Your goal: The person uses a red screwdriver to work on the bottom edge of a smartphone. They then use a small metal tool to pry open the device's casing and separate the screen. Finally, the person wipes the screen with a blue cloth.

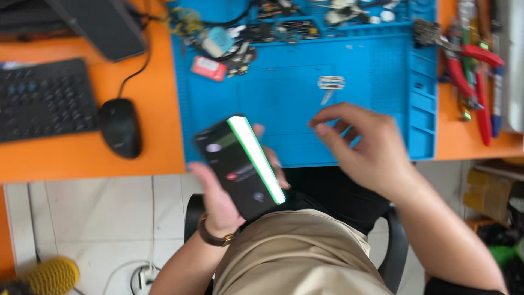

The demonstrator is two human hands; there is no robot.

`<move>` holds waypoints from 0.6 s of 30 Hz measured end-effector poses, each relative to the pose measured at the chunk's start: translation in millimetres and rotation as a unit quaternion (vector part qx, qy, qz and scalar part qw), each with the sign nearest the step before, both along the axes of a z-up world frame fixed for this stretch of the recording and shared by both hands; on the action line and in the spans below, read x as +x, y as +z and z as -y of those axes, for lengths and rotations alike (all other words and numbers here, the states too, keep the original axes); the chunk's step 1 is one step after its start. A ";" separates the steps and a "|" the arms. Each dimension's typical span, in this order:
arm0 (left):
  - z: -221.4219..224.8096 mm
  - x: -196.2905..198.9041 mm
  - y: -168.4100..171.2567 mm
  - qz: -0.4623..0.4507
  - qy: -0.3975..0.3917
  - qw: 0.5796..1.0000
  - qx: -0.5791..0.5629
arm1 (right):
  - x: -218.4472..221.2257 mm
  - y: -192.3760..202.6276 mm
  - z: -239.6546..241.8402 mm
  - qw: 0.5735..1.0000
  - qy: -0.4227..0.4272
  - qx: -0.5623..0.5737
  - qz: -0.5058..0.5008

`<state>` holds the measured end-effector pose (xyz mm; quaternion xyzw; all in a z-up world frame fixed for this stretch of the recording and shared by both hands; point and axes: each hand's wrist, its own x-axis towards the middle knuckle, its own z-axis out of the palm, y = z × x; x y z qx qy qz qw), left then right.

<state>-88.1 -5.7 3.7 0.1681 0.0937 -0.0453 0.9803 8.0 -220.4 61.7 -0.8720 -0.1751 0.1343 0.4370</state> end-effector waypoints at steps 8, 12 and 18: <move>5.3 -27.3 -52.3 -0.038 -0.201 0.967 -0.155 | 84.6 -21.5 -94.3 0.919 0.196 -0.126 0.319; -5.8 -27.3 -77.4 0.055 -0.260 0.954 -0.142 | 124.5 -36.5 -144.6 0.804 0.229 -0.312 0.452; -24.4 -29.7 -93.7 0.094 -0.306 0.926 -0.201 | 151.4 -37.2 -166.3 0.741 0.261 -0.444 0.431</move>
